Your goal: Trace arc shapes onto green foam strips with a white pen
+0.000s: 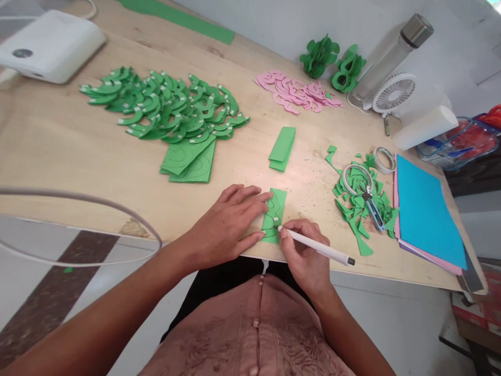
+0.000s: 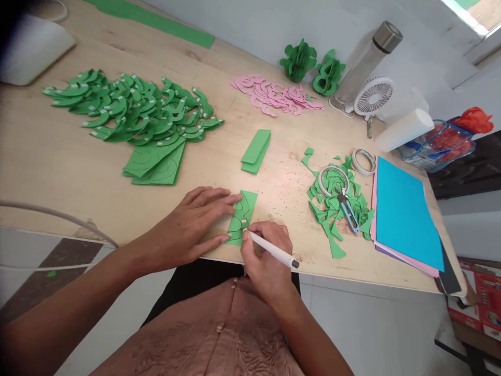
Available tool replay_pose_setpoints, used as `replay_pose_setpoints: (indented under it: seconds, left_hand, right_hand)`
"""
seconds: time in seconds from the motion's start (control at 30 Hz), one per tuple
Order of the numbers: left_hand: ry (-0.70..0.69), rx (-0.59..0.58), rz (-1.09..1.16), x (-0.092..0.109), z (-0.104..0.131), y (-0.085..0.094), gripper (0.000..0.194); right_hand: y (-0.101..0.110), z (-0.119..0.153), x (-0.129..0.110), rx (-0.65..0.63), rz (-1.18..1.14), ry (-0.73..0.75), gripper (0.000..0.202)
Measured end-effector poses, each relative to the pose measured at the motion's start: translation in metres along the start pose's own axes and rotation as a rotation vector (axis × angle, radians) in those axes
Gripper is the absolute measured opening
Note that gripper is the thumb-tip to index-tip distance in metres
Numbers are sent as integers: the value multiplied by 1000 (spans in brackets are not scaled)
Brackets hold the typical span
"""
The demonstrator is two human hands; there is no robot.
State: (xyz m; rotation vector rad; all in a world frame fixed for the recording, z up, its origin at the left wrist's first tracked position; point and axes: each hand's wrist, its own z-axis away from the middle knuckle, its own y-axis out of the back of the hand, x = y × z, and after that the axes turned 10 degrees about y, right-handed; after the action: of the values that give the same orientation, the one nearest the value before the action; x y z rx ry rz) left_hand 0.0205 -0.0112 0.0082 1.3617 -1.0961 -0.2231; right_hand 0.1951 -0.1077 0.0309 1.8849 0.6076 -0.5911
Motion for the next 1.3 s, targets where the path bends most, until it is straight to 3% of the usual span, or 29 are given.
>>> replay_pose_setpoints:
  seconds: [0.4,0.67,1.07,1.3]
  left_hand:
    - [-8,5,-7,-1,1,0,28]
    - [13,-9,7,1,0,1,30]
    - [11,9,54,2,1,3,26]
    - [152,235,163,7,3,5,14]
  right_hand:
    - [-4,-3,1,11,8,-11,11]
    - [0,3,9,49,-211,-97,14]
    - [-1,14,13,49,104,261,29]
    - [-10,16,22,96,206,339,33]
